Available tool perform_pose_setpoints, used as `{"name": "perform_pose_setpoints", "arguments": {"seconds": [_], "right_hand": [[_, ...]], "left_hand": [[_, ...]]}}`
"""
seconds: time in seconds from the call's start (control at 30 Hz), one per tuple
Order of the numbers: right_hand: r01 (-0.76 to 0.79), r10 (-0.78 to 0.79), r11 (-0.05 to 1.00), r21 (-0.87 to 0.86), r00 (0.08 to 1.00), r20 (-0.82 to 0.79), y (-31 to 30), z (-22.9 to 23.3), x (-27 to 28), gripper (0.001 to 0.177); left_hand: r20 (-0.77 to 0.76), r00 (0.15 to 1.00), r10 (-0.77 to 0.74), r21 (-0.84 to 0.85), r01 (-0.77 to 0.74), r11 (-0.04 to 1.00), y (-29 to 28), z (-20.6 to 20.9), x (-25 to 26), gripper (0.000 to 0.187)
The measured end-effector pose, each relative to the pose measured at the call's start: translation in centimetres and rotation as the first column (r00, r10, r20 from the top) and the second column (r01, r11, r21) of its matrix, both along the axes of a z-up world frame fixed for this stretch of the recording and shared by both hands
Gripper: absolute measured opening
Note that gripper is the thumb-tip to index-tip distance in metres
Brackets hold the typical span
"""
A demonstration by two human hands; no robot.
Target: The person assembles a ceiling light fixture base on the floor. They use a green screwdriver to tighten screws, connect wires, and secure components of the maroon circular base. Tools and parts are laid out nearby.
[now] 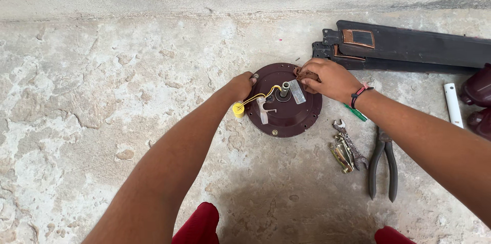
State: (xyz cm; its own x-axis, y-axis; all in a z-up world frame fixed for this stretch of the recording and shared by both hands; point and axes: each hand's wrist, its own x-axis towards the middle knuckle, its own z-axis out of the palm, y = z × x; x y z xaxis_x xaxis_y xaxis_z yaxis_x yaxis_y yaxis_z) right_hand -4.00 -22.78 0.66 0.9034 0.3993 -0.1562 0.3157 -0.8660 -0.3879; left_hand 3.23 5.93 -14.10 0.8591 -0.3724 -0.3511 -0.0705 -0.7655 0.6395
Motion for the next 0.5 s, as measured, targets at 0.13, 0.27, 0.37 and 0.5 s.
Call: {"name": "perform_pose_setpoints", "arguments": {"seconds": [0.13,0.27,0.37,0.5], "right_hand": [[-0.168,0.137,0.981,0.095,0.952,0.275,2.5,-0.7,2.6,0.051],[-0.175,0.196,0.967,0.187,0.975,-0.104,7.7,-1.4,6.3,0.031],[-0.343,0.361,0.924,0.167,0.928,-0.091,10.0,-1.6,7.2,0.026],[-0.411,0.418,0.897,0.165,0.908,-0.014,8.3,-0.5,6.8,0.025]], "left_hand": [[-0.259,0.966,0.014,0.065,0.003,0.998,0.1,2.1,0.9,0.038],[-0.316,0.949,0.015,0.097,0.016,0.995,-0.2,4.2,1.6,0.037],[-0.407,0.913,0.029,0.059,-0.005,0.998,0.4,5.0,1.1,0.041],[-0.444,0.895,0.032,0.007,-0.032,0.999,0.8,5.9,1.1,0.045]]}}
